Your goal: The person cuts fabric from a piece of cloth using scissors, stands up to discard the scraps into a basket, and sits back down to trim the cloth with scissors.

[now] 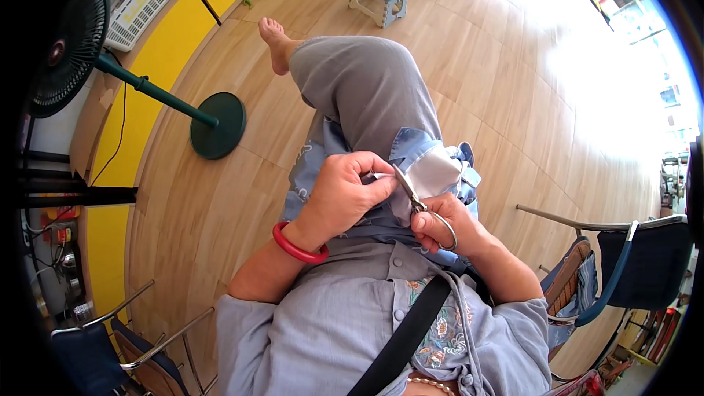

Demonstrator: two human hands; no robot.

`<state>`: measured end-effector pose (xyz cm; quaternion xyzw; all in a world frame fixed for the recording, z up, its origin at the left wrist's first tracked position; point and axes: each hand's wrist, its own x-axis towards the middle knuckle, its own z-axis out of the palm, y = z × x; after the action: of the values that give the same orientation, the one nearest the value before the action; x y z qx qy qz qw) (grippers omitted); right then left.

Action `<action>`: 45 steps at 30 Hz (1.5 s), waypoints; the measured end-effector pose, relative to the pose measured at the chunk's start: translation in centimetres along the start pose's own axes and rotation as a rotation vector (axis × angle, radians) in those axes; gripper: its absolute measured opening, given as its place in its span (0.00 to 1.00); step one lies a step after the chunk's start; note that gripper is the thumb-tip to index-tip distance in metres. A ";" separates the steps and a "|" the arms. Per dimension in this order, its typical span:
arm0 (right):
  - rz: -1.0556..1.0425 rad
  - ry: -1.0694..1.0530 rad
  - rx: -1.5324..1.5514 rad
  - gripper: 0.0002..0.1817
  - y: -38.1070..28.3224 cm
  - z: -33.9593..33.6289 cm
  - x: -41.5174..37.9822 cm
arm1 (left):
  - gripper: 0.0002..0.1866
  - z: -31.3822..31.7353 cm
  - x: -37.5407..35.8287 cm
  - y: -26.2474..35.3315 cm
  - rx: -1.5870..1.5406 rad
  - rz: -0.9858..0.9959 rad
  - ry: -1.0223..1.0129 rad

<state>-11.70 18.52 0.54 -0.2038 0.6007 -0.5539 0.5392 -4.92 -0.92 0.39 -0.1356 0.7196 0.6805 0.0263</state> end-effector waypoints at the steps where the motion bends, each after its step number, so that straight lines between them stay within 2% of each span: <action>1: 0.001 0.038 0.015 0.23 -0.1 0.0 0.0 | 0.05 0.1 0.0 0.0 0.036 -0.017 -0.012; 6: 0.009 0.151 0.064 0.17 -1.9 0.0 -0.9 | 0.05 0.7 0.0 -0.5 -0.004 0.069 -0.010; 8: -0.334 0.292 -0.229 0.10 -2.6 -0.3 -1.0 | 0.05 0.5 0.1 -0.5 -0.010 0.069 0.003; 9: -0.343 0.343 -0.404 0.11 -3.8 -0.7 -1.1 | 0.05 0.3 0.1 -0.5 0.029 0.076 -0.007; 10: -0.341 0.348 -0.401 0.11 -4.5 -0.8 -0.8 | 0.05 0.3 0.1 -0.4 0.070 0.085 -0.019; 12: -0.482 0.463 -0.747 0.09 -5.8 -0.8 0.3 | 0.05 0.3 0.1 -0.2 0.083 0.141 -0.030; 13: -0.427 0.424 -0.793 0.09 -6.4 -0.9 0.7 | 0.06 0.3 0.1 -0.1 0.095 0.197 -0.035; 14: -0.428 0.427 -0.791 0.09 -6.5 -1.2 1.1 | 0.06 0.4 0.0 -0.1 0.098 0.197 -0.038; 16: -0.310 0.273 -0.779 0.09 -6.2 -2.0 2.2 | 0.06 0.3 -0.1 -0.1 0.051 0.185 -0.060; 17: -0.253 0.265 -0.850 0.08 -5.9 -2.4 2.5 | 0.06 0.3 0.0 -0.3 0.052 0.184 -0.059; 19: -0.231 0.281 -0.752 0.09 -5.6 -2.5 2.5 | 0.05 0.1 0.0 -0.7 0.043 0.261 -0.031; 26: -0.131 0.364 -0.491 0.07 -5.2 -2.8 1.8 | 0.04 -0.1 0.0 -1.0 -0.070 0.217 0.009; 32: -0.190 0.388 -0.289 0.06 -4.2 -2.7 1.6 | 0.02 0.3 0.0 -1.2 -0.185 0.232 0.017; 35: -0.202 0.386 -0.241 0.05 -3.8 -2.8 1.5 | 0.03 0.4 0.0 -1.3 -0.260 0.154 -0.010; 37: -0.190 0.381 -0.214 0.06 -3.4 -2.7 1.6 | 0.05 0.4 0.3 -2.0 -0.433 0.032 -0.080; 40: -0.151 0.366 -0.160 0.06 -3.3 -2.2 1.8 | 0.06 0.5 0.4 -2.5 -0.566 -0.050 -0.148; 42: -0.123 0.354 -0.133 0.06 -3.1 -2.2 1.9 | 0.06 0.8 0.5 -2.5 -0.575 -0.053 -0.134; 45: -0.116 0.368 -0.248 0.07 -2.7 -2.3 1.9 | 0.07 0.8 0.4 -2.3 -0.576 -0.076 -0.137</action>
<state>-15.31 17.09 1.69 -0.1985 0.7397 -0.5337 0.3587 -4.94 -0.27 -1.96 -0.1182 0.4878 0.8628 0.0606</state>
